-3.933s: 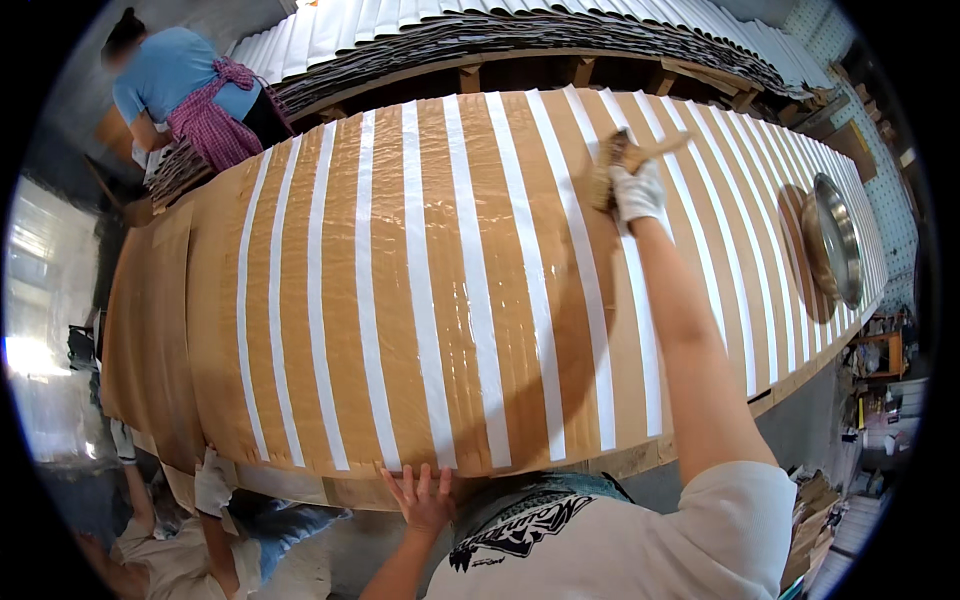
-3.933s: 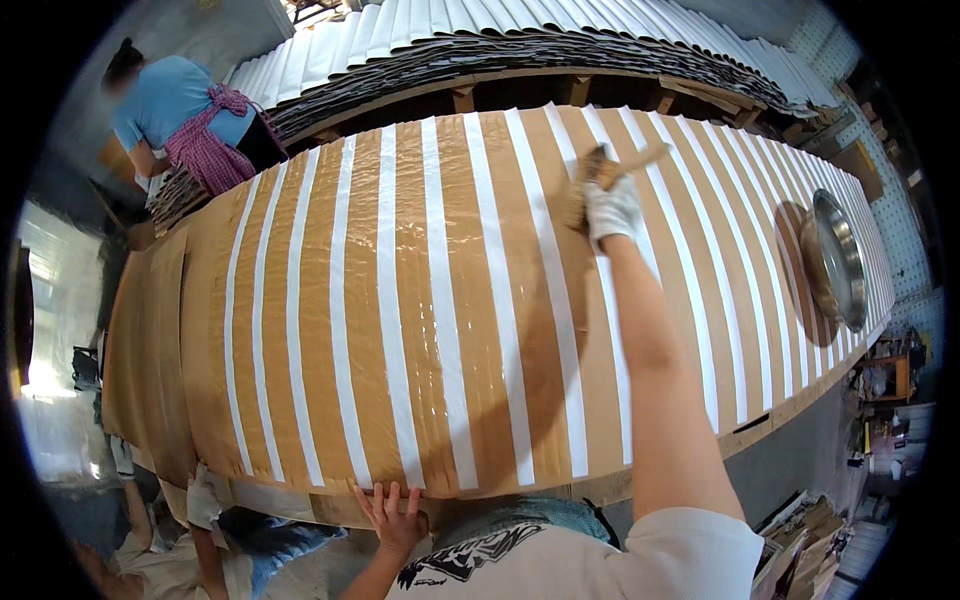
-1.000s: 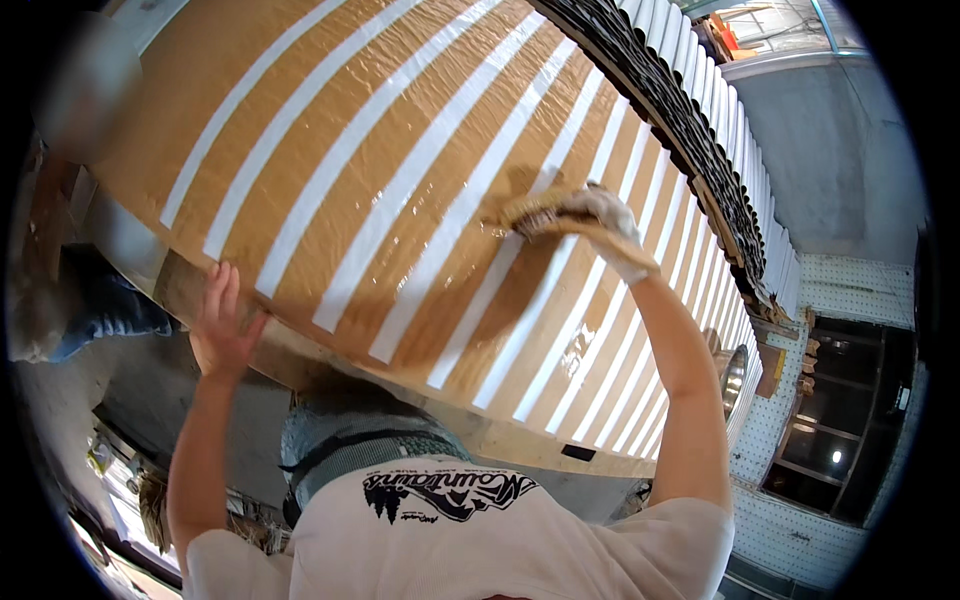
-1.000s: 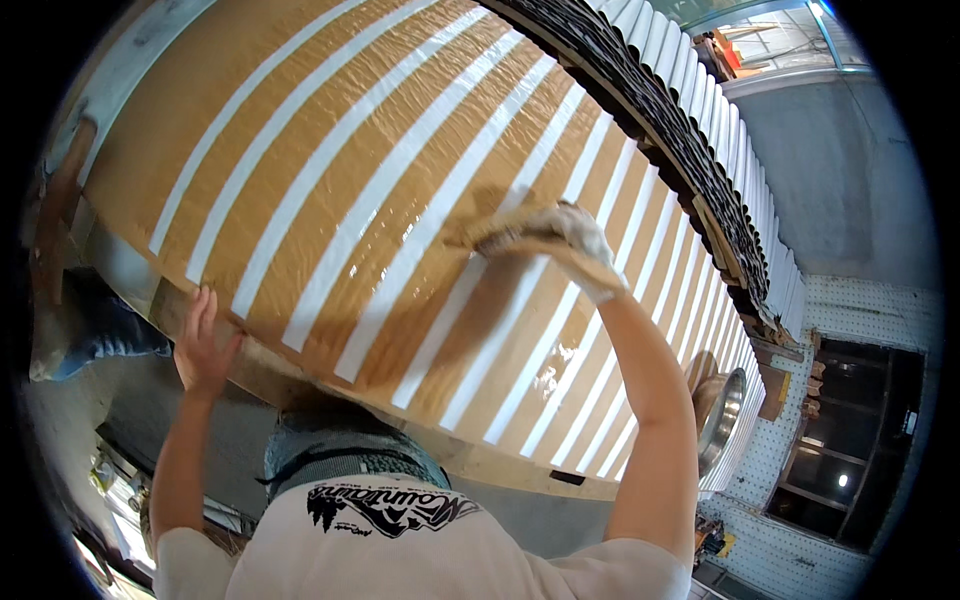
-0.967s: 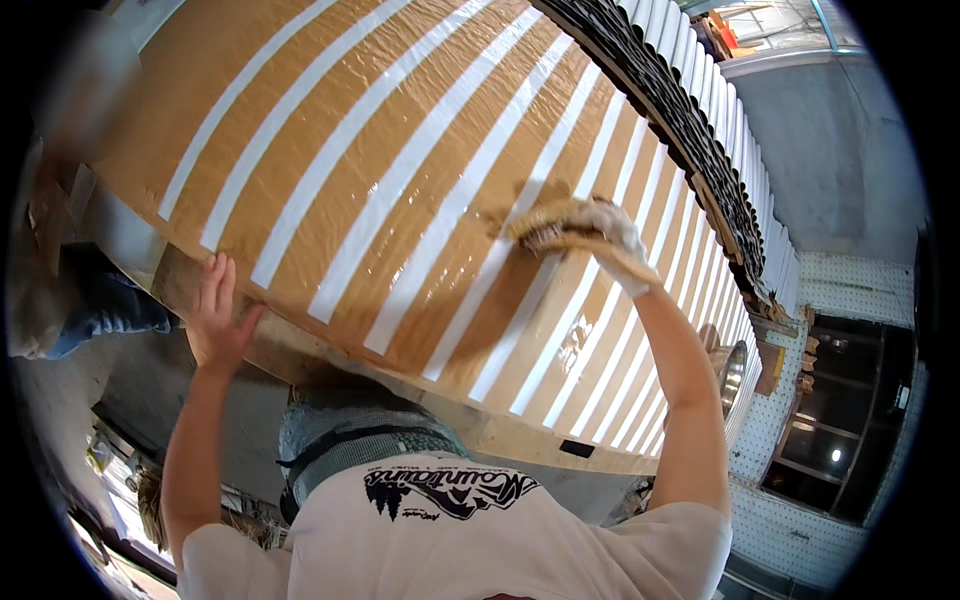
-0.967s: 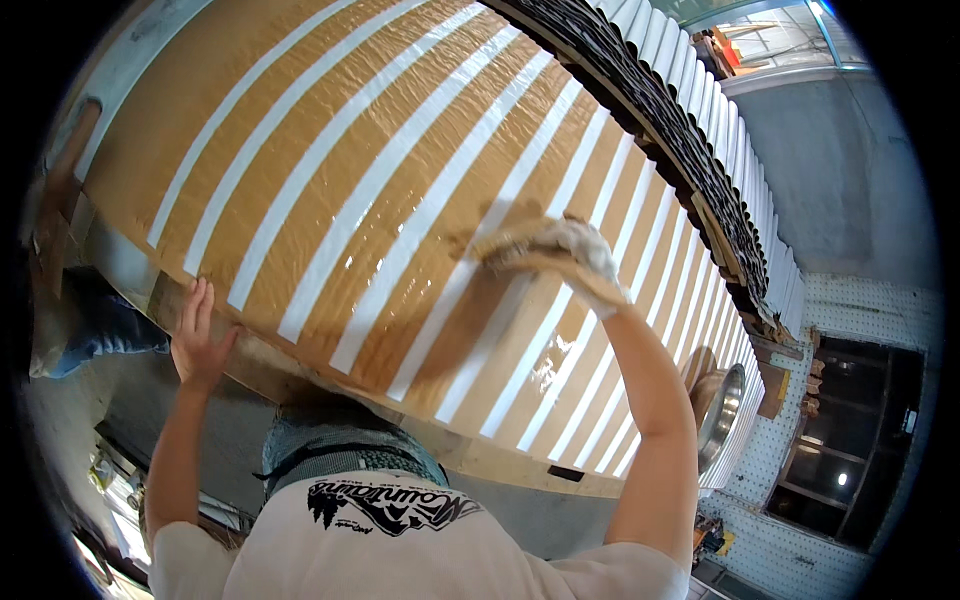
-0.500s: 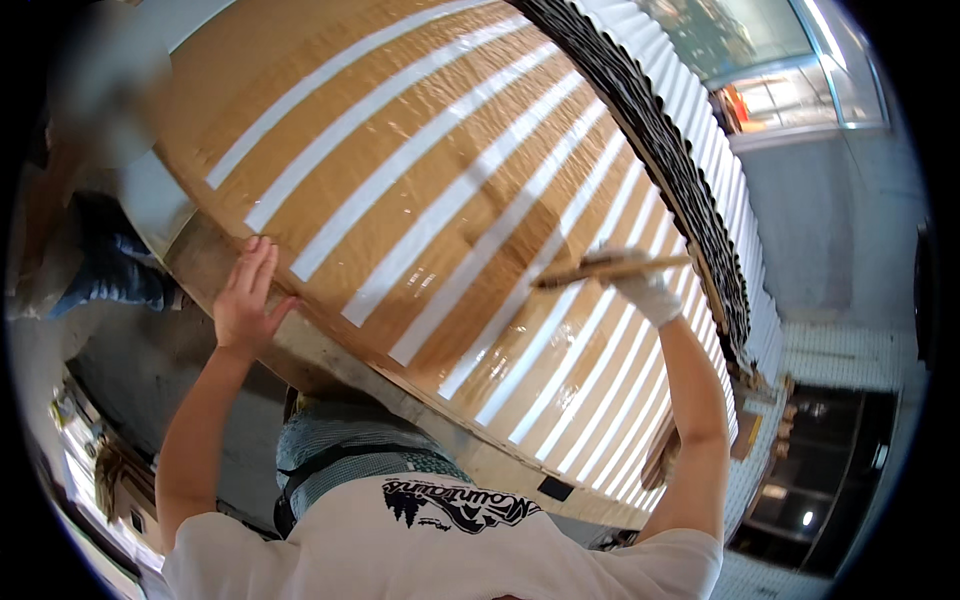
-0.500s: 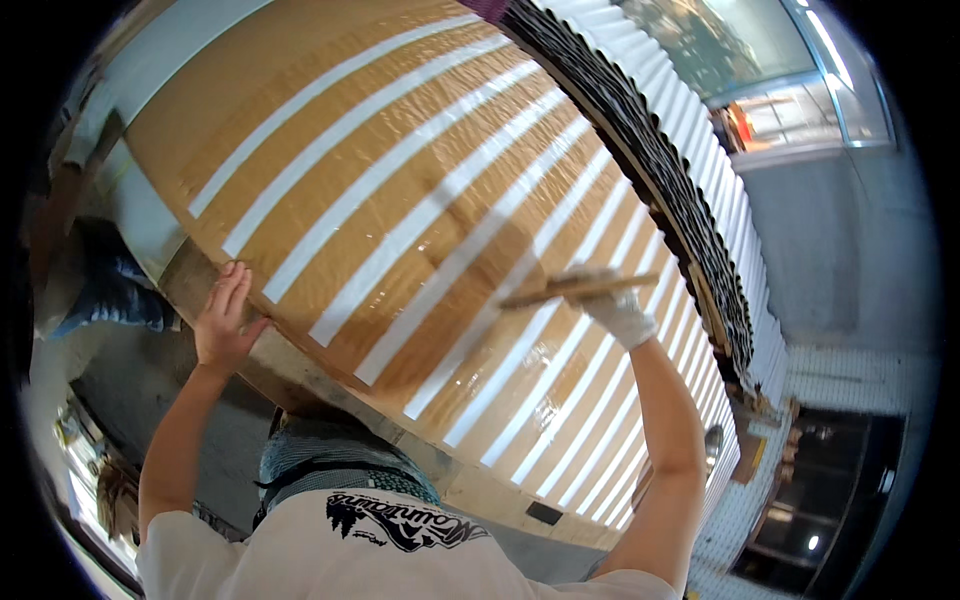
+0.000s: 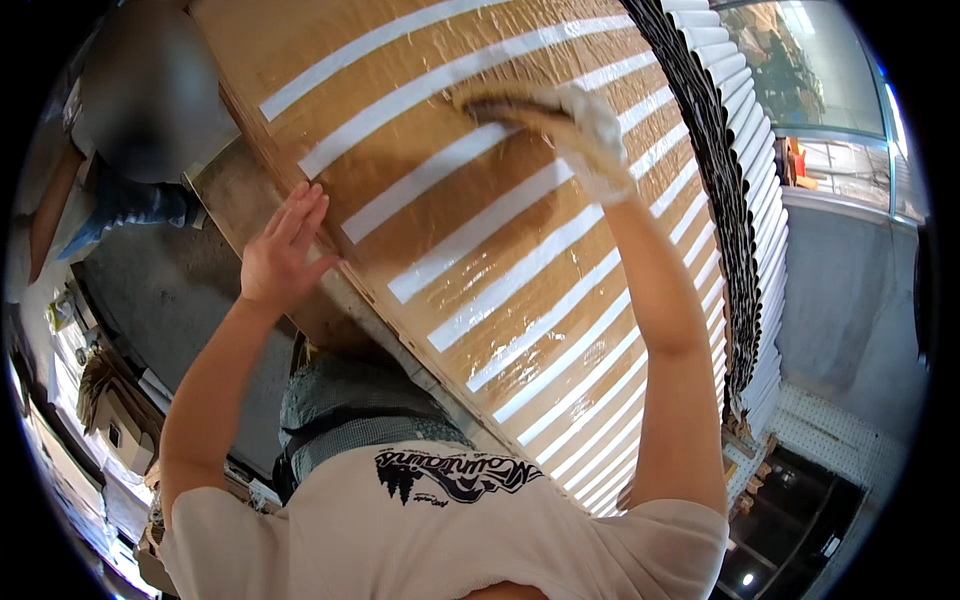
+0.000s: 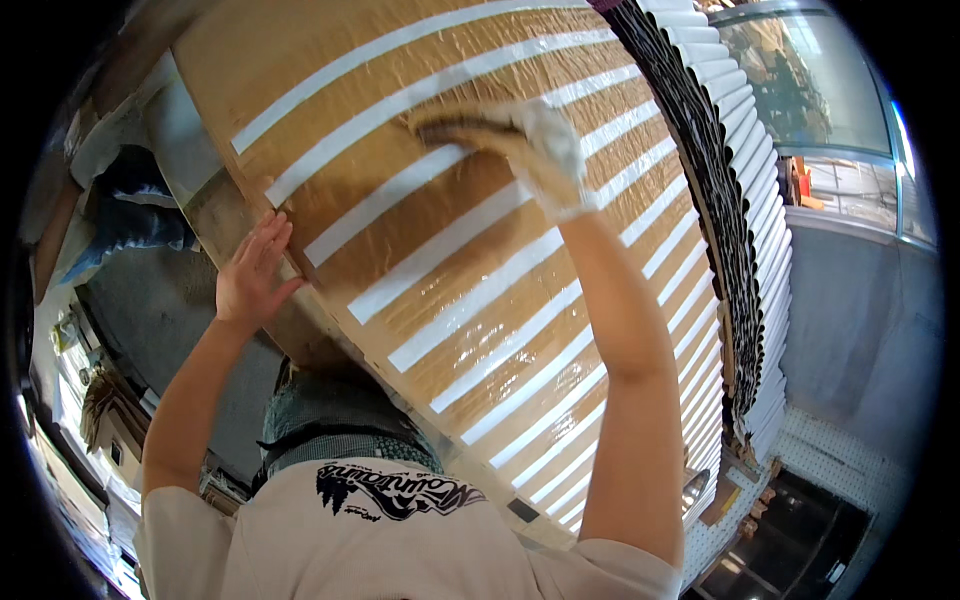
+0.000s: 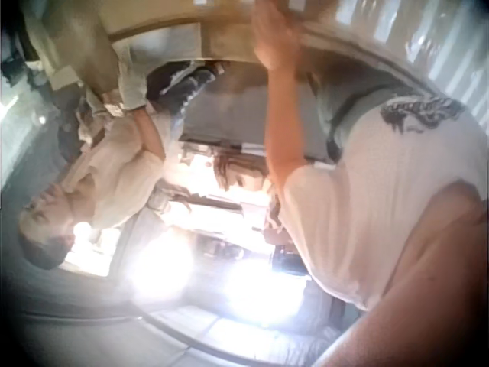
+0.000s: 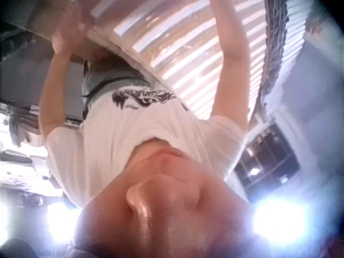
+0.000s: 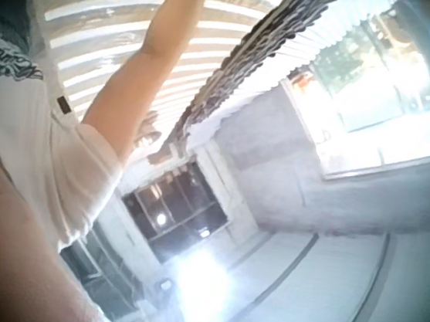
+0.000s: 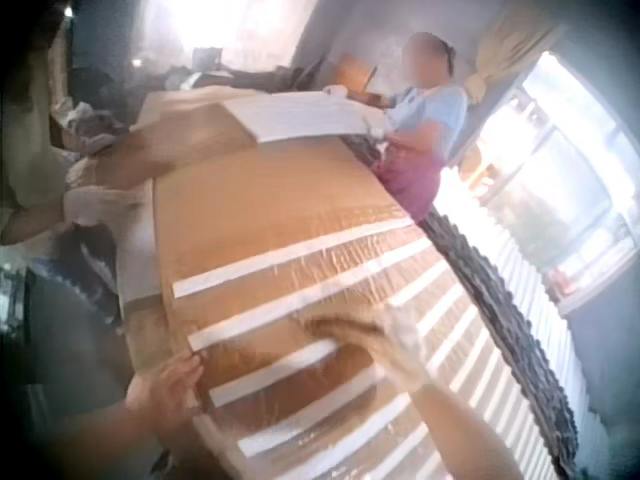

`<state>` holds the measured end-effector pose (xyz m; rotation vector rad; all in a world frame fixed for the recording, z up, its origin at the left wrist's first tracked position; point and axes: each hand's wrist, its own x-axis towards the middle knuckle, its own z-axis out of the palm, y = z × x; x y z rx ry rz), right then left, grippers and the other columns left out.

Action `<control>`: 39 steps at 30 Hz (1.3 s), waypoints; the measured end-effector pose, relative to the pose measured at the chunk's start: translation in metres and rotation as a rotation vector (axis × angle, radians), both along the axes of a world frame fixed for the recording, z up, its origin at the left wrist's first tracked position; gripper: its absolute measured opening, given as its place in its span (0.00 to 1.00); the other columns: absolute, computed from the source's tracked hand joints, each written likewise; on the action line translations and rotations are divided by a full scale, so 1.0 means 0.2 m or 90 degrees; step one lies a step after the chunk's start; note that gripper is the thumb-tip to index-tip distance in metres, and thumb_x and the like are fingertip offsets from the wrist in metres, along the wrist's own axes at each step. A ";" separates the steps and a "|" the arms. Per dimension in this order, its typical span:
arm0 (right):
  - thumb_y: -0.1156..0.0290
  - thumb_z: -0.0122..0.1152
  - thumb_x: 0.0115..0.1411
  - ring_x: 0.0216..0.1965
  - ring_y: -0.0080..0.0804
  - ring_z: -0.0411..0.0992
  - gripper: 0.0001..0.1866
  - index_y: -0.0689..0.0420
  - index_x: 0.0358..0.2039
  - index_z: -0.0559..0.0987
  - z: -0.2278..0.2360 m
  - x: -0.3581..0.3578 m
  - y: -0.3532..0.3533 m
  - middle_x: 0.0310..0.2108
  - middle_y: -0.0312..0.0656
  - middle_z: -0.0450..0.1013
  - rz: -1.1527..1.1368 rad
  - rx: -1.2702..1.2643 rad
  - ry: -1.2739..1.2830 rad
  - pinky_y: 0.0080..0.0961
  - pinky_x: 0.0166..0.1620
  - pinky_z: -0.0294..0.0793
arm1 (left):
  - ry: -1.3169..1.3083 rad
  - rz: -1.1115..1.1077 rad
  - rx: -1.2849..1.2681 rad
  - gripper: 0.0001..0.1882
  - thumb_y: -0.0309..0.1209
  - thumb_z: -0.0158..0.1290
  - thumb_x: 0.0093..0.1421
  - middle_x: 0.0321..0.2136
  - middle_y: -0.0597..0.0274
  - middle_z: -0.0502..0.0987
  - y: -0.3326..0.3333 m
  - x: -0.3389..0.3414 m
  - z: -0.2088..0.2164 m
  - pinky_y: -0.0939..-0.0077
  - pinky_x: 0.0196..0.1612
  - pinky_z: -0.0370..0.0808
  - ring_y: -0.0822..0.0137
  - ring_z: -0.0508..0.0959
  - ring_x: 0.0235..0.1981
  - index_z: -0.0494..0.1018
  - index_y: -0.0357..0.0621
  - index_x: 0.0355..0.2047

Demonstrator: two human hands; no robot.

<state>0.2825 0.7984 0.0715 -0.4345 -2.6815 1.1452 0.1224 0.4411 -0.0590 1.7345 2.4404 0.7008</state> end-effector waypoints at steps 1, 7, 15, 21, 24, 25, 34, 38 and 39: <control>0.74 0.64 0.59 0.47 0.41 0.75 0.12 0.54 0.44 0.83 0.00 0.14 -0.04 0.43 0.42 0.78 0.072 0.080 0.057 0.34 0.50 0.74 | -0.003 -0.004 0.002 0.42 0.39 0.68 0.47 0.64 0.65 0.68 0.00 -0.01 0.00 0.67 0.59 0.75 0.61 0.67 0.66 0.68 0.45 0.63; 0.61 0.70 0.52 0.49 0.42 0.75 0.18 0.48 0.44 0.83 -0.15 1.35 -0.44 0.39 0.39 0.79 -0.037 0.283 -0.097 0.43 0.60 0.67 | 0.027 -0.024 0.028 0.40 0.39 0.67 0.52 0.65 0.63 0.66 0.01 -0.01 -0.04 0.67 0.61 0.72 0.59 0.66 0.66 0.66 0.45 0.64; 0.71 0.72 0.52 0.39 0.36 0.79 0.11 0.53 0.37 0.84 0.05 1.77 -0.56 0.33 0.38 0.80 0.039 0.059 -0.314 0.33 0.49 0.77 | -0.033 -0.013 0.033 0.38 0.32 0.58 0.60 0.70 0.62 0.58 -0.05 0.08 -0.05 0.67 0.65 0.68 0.59 0.60 0.70 0.58 0.46 0.70; 0.73 0.62 0.61 0.31 0.37 0.78 0.09 0.54 0.42 0.83 0.01 0.88 -0.36 0.33 0.42 0.80 -0.060 -0.140 -0.134 0.31 0.42 0.80 | -0.082 0.055 0.155 0.35 0.22 0.52 0.57 0.67 0.56 0.61 -0.05 0.17 -0.04 0.63 0.69 0.63 0.55 0.61 0.69 0.60 0.40 0.67; 0.76 0.59 0.59 0.35 0.31 0.79 0.12 0.55 0.44 0.84 0.00 0.22 -0.32 0.38 0.41 0.81 -0.007 -0.230 -0.025 0.27 0.42 0.79 | -0.093 0.125 0.155 0.32 0.19 0.50 0.57 0.65 0.56 0.65 0.02 0.14 -0.04 0.62 0.69 0.63 0.55 0.64 0.67 0.64 0.38 0.64; 0.77 0.58 0.59 0.36 0.29 0.79 0.14 0.55 0.44 0.84 -0.02 0.03 -0.31 0.39 0.40 0.81 0.013 -0.291 0.011 0.26 0.41 0.79 | -0.098 0.140 0.132 0.31 0.19 0.50 0.57 0.64 0.57 0.65 0.04 0.12 -0.06 0.62 0.69 0.63 0.55 0.65 0.66 0.64 0.39 0.64; 0.66 0.67 0.59 0.44 0.31 0.75 0.17 0.54 0.49 0.82 -0.16 -0.20 -0.53 0.44 0.40 0.79 -0.034 0.090 -0.086 0.30 0.52 0.74 | -0.069 0.123 0.134 0.31 0.16 0.46 0.56 0.63 0.62 0.68 0.02 0.07 -0.18 0.64 0.67 0.66 0.59 0.67 0.65 0.68 0.42 0.62; 0.65 0.72 0.54 0.49 0.40 0.74 0.16 0.52 0.44 0.83 -0.32 0.44 -0.48 0.40 0.40 0.78 0.082 0.272 -0.049 0.39 0.56 0.70 | -0.049 0.101 0.138 0.36 0.12 0.45 0.53 0.66 0.63 0.65 0.03 0.05 -0.25 0.64 0.64 0.70 0.57 0.68 0.64 0.67 0.46 0.64; 0.65 0.73 0.53 0.49 0.42 0.74 0.17 0.52 0.43 0.83 -0.30 0.61 -0.51 0.40 0.41 0.78 0.101 0.324 -0.054 0.39 0.55 0.70 | -0.059 0.113 0.112 0.36 0.13 0.45 0.54 0.66 0.65 0.65 0.03 0.04 -0.24 0.65 0.64 0.70 0.58 0.67 0.64 0.66 0.47 0.64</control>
